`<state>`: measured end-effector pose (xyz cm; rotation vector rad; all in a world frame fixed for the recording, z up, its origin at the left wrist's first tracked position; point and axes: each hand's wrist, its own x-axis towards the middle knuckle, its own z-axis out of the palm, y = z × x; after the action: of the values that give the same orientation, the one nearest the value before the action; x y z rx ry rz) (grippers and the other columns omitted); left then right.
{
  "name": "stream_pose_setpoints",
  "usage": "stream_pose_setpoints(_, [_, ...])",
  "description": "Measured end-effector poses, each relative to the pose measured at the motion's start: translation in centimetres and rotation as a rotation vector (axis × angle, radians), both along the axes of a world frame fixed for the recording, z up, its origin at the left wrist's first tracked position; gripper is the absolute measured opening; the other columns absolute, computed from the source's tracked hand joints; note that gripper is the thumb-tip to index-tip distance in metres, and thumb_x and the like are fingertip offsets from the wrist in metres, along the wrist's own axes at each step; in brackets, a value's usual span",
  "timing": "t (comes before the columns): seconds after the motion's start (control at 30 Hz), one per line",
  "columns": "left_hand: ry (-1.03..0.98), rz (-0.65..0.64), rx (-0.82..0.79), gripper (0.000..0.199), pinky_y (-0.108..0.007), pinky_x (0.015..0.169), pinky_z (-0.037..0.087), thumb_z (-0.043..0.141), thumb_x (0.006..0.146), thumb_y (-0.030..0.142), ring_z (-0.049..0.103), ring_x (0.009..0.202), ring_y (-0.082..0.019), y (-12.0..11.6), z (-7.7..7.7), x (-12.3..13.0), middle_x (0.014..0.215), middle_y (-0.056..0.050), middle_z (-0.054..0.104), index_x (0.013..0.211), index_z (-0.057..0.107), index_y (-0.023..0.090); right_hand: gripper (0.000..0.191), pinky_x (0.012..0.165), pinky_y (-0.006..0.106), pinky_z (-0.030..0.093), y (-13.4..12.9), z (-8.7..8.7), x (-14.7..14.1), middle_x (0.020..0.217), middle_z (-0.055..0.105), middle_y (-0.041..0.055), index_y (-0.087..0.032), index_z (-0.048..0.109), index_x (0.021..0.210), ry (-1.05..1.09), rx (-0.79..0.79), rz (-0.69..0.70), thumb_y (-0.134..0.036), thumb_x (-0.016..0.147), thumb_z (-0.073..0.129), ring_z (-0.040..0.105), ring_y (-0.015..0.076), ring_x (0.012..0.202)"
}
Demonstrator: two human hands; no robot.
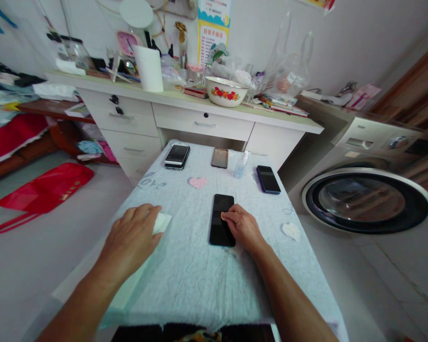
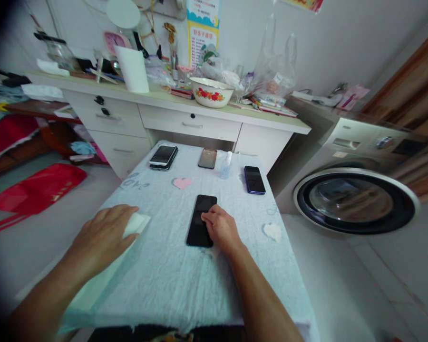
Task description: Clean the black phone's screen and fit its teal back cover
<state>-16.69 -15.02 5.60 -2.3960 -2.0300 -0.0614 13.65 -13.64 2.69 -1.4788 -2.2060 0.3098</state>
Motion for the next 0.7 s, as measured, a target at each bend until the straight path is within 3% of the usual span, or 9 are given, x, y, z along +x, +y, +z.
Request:
stream_pose_setpoints(0.23, [0.043,0.133,-0.109,0.062,-0.047,0.102,0.038,0.047,0.084,0.043,0.046,0.122,-0.036,-0.9,-1.0,-3.8,0.139,-0.016,0.047,0.138,0.044,0.013,0.022,0.073,0.022,0.046,0.0,-0.1,0.0,0.093,0.063,0.0031,-0.024,0.073,0.096,-0.001,-0.008,-0.001,-0.02,0.093,0.052,0.06,0.014,0.081])
stream_pose_setpoints(0.5, [-0.034,0.17,-0.192,0.059,-0.046,0.097,0.042,0.045,0.087,0.039,0.052,0.117,-0.033,-0.9,-0.9,-4.0,0.138,-0.017,0.048,0.141,0.036,0.017,0.022,0.074,0.023,0.046,-0.1,-0.2,-0.1,0.092,0.063,0.0032,-0.023,0.074,0.097,0.013,0.001,0.004,-0.019,0.093,0.053,0.06,0.0137,0.081])
stream_pose_setpoints(0.7, [0.026,0.196,-0.229,0.066,-0.044,0.095,0.043,0.047,0.084,0.032,0.048,0.12,-0.034,-1.1,-0.2,-3.8,0.142,-0.013,0.047,0.147,0.032,0.018,0.022,0.074,0.023,0.046,0.0,-0.4,0.1,0.093,0.063,0.0032,-0.024,0.074,0.097,0.011,0.006,0.003,-0.02,0.093,0.052,0.06,0.0136,0.081])
